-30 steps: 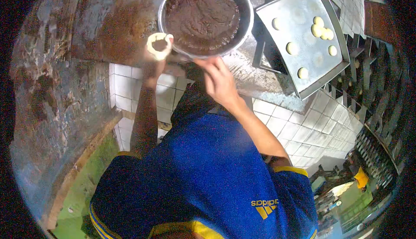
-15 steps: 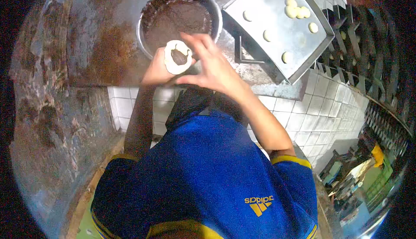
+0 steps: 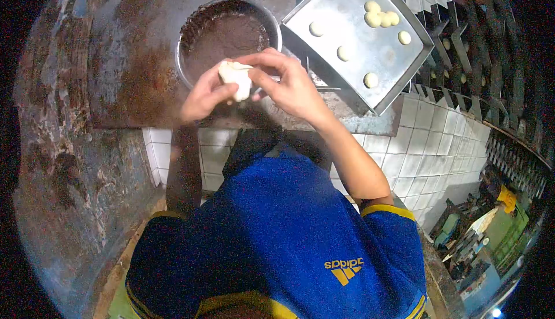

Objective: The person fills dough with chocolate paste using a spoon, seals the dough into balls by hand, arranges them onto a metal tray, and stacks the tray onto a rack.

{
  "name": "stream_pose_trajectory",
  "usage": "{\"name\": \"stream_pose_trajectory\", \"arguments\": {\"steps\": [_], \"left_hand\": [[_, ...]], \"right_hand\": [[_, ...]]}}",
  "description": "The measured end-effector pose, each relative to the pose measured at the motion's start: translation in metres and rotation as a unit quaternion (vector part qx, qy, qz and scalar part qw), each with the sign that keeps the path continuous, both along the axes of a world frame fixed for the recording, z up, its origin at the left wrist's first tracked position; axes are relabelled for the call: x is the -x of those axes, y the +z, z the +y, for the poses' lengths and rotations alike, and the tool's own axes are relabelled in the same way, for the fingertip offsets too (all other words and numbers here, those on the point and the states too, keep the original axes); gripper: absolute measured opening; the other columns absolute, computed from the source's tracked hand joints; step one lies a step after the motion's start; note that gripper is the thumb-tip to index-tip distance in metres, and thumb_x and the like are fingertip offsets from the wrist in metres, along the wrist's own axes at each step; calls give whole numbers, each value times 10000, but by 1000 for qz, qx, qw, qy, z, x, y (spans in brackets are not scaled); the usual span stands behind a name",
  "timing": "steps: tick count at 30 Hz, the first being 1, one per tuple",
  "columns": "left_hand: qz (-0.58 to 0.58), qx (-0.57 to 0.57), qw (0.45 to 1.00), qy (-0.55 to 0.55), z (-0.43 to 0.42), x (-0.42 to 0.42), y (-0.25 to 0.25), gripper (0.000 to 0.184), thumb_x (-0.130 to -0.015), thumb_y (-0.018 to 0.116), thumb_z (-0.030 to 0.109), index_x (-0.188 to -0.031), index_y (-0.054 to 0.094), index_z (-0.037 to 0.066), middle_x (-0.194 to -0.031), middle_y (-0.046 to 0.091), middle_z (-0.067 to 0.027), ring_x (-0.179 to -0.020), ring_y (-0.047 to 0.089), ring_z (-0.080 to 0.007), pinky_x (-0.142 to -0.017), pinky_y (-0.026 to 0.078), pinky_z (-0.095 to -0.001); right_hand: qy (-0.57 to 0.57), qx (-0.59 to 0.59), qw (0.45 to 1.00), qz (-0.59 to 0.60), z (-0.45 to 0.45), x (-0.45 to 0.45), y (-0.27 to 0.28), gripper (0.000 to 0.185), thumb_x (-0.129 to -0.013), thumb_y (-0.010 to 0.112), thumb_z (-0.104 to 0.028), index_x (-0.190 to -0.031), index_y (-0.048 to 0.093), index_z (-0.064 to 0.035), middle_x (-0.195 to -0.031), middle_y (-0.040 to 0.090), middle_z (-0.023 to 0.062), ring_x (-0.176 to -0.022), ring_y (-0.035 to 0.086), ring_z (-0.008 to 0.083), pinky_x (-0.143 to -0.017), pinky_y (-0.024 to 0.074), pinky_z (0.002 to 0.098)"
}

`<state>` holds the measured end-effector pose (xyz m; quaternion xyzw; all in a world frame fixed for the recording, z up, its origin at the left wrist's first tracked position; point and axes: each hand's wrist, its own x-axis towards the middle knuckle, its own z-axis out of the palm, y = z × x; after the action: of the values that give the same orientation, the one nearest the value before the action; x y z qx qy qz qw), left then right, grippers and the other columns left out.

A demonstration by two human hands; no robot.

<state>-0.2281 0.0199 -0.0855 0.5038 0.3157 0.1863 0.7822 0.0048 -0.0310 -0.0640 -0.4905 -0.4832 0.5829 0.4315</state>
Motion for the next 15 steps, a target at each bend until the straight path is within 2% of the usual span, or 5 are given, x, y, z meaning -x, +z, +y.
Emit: {"name": "stream_pose_trajectory", "arguments": {"steps": [3,6,11,13,15], "left_hand": [[16,13,996,89,-7,-17,-3,397,-1052,646,290,-1374,604,62,-1119,695,22,-957,608,-36,-698,440,-198],[-9,30,992,121,-12,-35,3,337,-1039,628,231,-1317,644,41,-1108,700,5,-958,616,-42,-706,451,-208],[-60,124,985,107,1,-45,23,359,-1049,581,207,-1368,559,44,-1019,663,-32,-799,571,-40,-609,429,-201],[-83,200,965,147,2,-54,42,433,-1058,595,196,-1451,472,63,-902,606,-10,-633,460,-25,-519,353,-169],[-111,152,971,150,4,-60,47,447,-1048,620,164,-1455,469,56,-881,605,-2,-626,460,-25,-524,358,-169]], "right_hand": [[27,-129,961,-241,-5,-6,31,783,-839,857,-278,-1525,536,-79,-1370,585,174,-1169,644,368,-985,547,438],[79,-286,894,-335,6,-12,38,877,-787,899,-326,-1540,510,-103,-1374,556,172,-1136,630,411,-996,539,464],[40,-228,950,-210,22,-26,30,410,-819,898,-307,-1103,773,-39,-1029,683,103,-943,709,274,-853,574,390],[4,-172,975,-142,21,-30,20,387,-844,885,-301,-1095,770,-29,-1050,691,95,-947,708,242,-844,573,384],[-43,-37,998,-6,21,-32,13,309,-924,832,-272,-1113,757,-39,-1118,704,60,-960,701,163,-810,589,371]]}}
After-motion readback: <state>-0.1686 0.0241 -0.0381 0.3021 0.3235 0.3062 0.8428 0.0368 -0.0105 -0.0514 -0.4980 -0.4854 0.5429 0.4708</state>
